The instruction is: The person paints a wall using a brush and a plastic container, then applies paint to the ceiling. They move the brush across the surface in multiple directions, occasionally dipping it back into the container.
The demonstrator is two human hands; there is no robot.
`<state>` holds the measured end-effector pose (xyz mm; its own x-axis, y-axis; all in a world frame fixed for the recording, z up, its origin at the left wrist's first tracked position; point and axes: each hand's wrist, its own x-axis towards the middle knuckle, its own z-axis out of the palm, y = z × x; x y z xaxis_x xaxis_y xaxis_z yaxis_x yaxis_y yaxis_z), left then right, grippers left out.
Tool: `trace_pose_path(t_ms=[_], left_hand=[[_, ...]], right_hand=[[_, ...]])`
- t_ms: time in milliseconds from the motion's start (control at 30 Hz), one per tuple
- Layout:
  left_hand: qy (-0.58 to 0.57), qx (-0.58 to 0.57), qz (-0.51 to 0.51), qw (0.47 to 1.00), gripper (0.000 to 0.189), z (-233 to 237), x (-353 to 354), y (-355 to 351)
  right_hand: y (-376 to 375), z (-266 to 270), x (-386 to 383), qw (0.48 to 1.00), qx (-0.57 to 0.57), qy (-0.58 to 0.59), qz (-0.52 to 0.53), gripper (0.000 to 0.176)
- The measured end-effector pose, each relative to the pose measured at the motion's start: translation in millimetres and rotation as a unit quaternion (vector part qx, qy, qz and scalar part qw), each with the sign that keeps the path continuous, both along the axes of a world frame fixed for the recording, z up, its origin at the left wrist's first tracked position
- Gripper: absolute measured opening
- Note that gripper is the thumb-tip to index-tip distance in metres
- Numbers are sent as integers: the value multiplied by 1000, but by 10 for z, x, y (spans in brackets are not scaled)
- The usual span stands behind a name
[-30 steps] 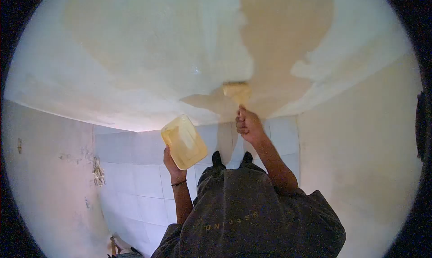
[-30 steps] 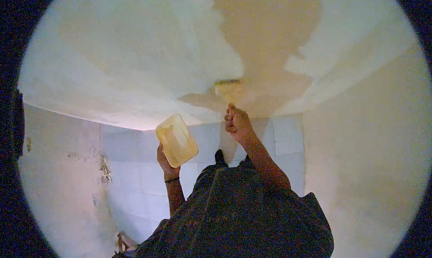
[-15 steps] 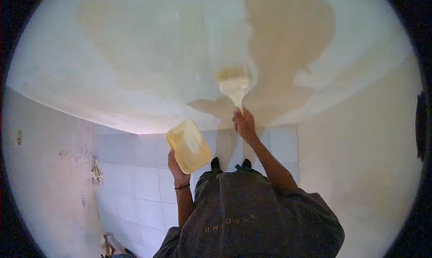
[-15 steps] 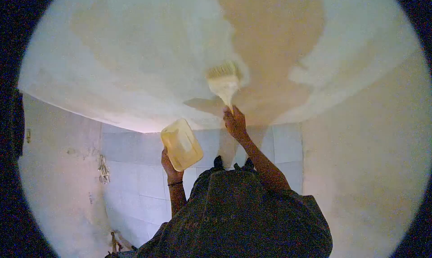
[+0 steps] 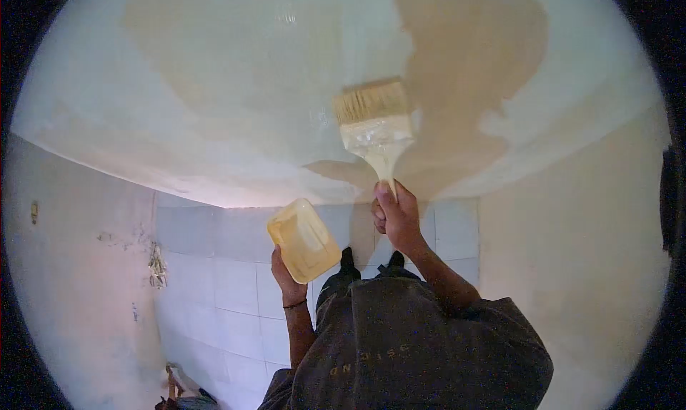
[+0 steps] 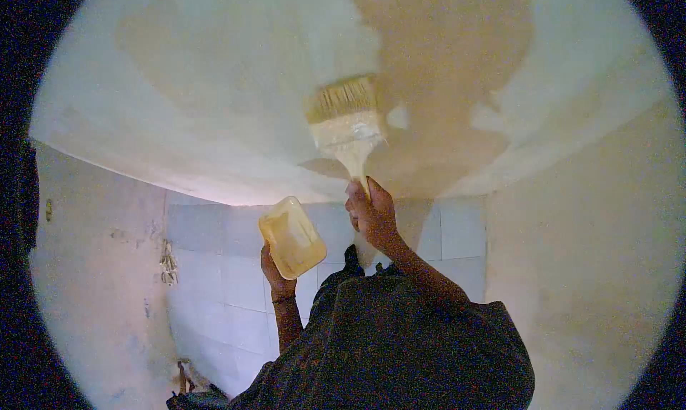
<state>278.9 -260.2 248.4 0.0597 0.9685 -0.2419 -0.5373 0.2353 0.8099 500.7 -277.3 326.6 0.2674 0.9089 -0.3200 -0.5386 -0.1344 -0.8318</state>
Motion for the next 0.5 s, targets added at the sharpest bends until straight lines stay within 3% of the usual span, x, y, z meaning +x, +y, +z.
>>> trace_pose_path(t_ms=[67,200,267,300,400,467,500], left_hand=[[-23,-21,-3,1000,28,39,23,-6],[-64,-44,-1,997,28,31,-9,34],[-80,-48,-14,996,28,92,-15,12],[-94,-53,-25,994,29,79,-20,0],[-32,-30,-28,999,31,-145,-97,2],[-37,-27,-18,999,33,-110,-71,23],[-40,-36,-7,999,36,-195,-74,-7]], right_hand=[[-103,61,-47,973,140,-176,-44,35],[-27,-145,-77,937,246,-244,-32,30],[185,-511,-66,956,145,-252,-33,34],[331,-717,-71,982,75,-169,-28,33],[435,-1811,-104,986,-23,-163,-3,32],[283,-1928,-296,986,-147,81,5,32],[249,-2154,-356,986,-146,84,7,32]])
